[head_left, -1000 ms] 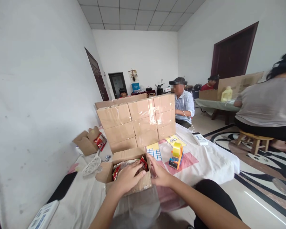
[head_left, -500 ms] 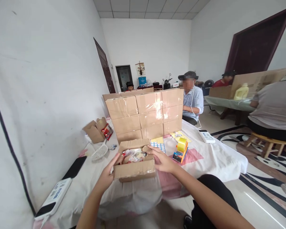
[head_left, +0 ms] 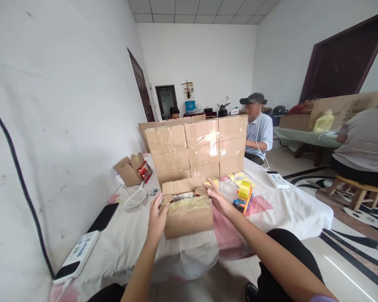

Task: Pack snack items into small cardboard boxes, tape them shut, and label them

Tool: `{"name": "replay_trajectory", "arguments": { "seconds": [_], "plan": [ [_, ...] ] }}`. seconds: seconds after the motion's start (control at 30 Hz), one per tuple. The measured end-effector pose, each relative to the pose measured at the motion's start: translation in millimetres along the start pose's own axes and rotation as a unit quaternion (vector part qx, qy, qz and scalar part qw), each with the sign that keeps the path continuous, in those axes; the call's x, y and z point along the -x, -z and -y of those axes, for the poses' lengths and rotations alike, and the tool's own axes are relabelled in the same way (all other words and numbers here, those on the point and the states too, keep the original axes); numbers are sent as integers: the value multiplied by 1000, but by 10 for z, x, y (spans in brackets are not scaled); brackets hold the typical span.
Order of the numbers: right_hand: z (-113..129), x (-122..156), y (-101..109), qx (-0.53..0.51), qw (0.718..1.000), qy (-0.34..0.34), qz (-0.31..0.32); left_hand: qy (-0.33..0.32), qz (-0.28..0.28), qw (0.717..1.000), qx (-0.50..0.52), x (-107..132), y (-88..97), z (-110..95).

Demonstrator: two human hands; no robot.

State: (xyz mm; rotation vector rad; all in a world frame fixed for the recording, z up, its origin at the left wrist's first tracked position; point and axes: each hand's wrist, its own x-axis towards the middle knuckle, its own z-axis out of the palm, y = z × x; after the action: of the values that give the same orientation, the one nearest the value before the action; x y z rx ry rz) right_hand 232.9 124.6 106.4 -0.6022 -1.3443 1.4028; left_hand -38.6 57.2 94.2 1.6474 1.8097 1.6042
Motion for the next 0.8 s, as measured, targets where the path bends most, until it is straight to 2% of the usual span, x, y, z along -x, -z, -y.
{"name": "replay_trajectory", "arguments": {
  "seconds": [0.03,0.1,0.17,0.23,0.33,0.43,0.5,0.57,0.63,0.73,0.8],
  "plan": [
    [13,-16,19,14,1000,21,-3,-10,-2,1000,-5,-4,-12,-16],
    [51,-13,82,106,991,79,12,-27,-12,999,-16,7,2,-82],
    [105,17,155,233,964,121,41,-60,-12,997,-47,40,32,-194],
    [167,52,205,331,931,139,60,-131,25,985,-113,88,36,-338],
    [248,95,208,405,898,152,79,-234,117,938,-227,168,-46,-560],
    [283,136,180,455,870,162,99,-233,169,912,-291,218,-171,-718],
    [282,161,217,486,852,176,80,-216,178,908,-312,225,-227,-778],
    [275,173,346,509,838,198,-2,-207,177,907,-320,221,-253,-810],
    [274,168,580,496,831,201,-151,-204,174,907,-324,219,-260,-824],
    [270,149,1036,389,825,127,-390,-202,172,907,-328,227,-258,-826],
    [240,151,1307,329,819,68,-465,-204,173,906,-327,233,-253,-821]
  ]
}}
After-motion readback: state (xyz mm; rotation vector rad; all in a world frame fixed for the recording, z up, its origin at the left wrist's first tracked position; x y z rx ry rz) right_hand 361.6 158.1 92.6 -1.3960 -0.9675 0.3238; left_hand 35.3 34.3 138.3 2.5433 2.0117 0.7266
